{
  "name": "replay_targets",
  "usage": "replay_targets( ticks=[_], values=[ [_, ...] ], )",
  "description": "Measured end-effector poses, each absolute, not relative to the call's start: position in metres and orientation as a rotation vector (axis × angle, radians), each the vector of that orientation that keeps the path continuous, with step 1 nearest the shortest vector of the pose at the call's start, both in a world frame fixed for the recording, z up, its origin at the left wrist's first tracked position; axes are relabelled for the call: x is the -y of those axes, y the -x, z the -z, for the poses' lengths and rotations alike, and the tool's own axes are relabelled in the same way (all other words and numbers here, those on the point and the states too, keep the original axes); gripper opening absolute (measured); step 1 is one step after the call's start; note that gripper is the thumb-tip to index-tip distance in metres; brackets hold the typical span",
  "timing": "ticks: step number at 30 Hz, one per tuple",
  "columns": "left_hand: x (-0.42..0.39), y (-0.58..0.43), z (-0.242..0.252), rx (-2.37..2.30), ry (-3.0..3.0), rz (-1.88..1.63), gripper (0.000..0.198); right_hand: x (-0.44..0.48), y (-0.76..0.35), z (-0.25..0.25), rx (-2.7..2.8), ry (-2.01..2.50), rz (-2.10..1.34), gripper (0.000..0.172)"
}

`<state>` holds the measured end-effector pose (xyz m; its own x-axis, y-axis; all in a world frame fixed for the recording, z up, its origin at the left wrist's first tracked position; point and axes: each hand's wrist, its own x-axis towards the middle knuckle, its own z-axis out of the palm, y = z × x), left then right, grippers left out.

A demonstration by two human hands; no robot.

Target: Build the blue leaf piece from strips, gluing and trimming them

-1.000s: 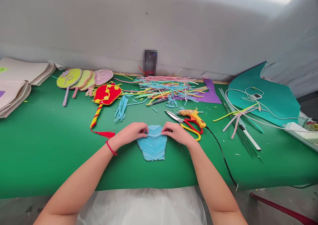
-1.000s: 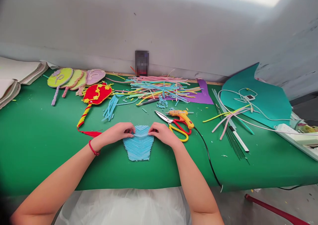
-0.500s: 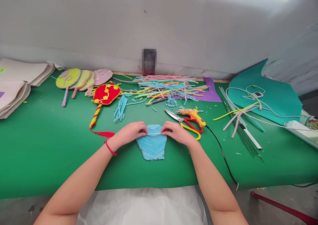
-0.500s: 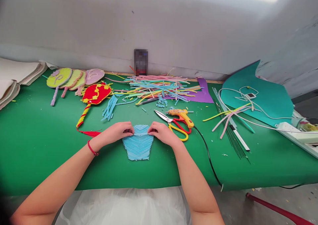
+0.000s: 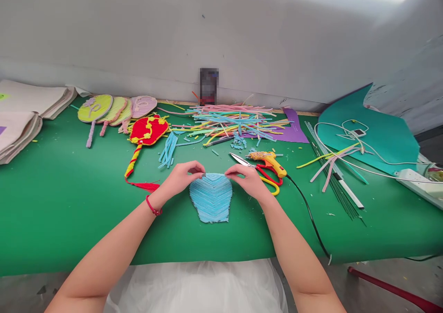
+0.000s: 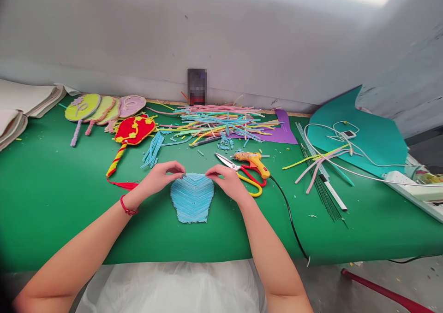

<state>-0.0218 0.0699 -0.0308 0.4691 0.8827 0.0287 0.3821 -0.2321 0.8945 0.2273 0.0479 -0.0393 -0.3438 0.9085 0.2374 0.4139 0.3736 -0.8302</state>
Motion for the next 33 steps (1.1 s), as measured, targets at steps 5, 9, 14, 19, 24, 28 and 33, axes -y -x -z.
replay_targets(
  ticks=[5, 9, 14, 19, 24, 28, 33],
  values=[
    [-0.077, 0.024, 0.035, -1.067, -1.537, -0.724, 0.025, -0.050, -0.224, 0.043, 1.997, 0.994, -0.763, 0.016],
    [-0.080, 0.024, 0.042, -1.110, -1.550, -0.715, 0.024, -0.051, -0.222, 0.047, 2.018, 0.996, -0.720, 0.017],
    [-0.080, 0.024, 0.046, -1.183, -1.727, -0.657, 0.020, -0.053, -0.224, 0.049, 2.028, 1.035, -0.716, 0.016],
    [-0.078, 0.022, 0.047, -1.183, -1.879, -0.568, 0.019, -0.054, -0.228, 0.049, 2.060, 1.073, -0.764, 0.016],
    [-0.077, 0.020, 0.051, -1.178, -1.999, -0.584, 0.018, -0.055, -0.230, 0.049, 2.117, 1.097, -0.786, 0.016],
    [-0.077, 0.019, 0.054, -1.183, -2.048, -0.591, 0.015, -0.055, -0.231, 0.050, 2.137, 1.132, -0.773, 0.017],
    [-0.078, 0.018, 0.056, -1.173, -2.089, -0.611, 0.013, -0.056, -0.231, 0.052, 2.131, 1.144, -0.790, 0.017]
  ],
)
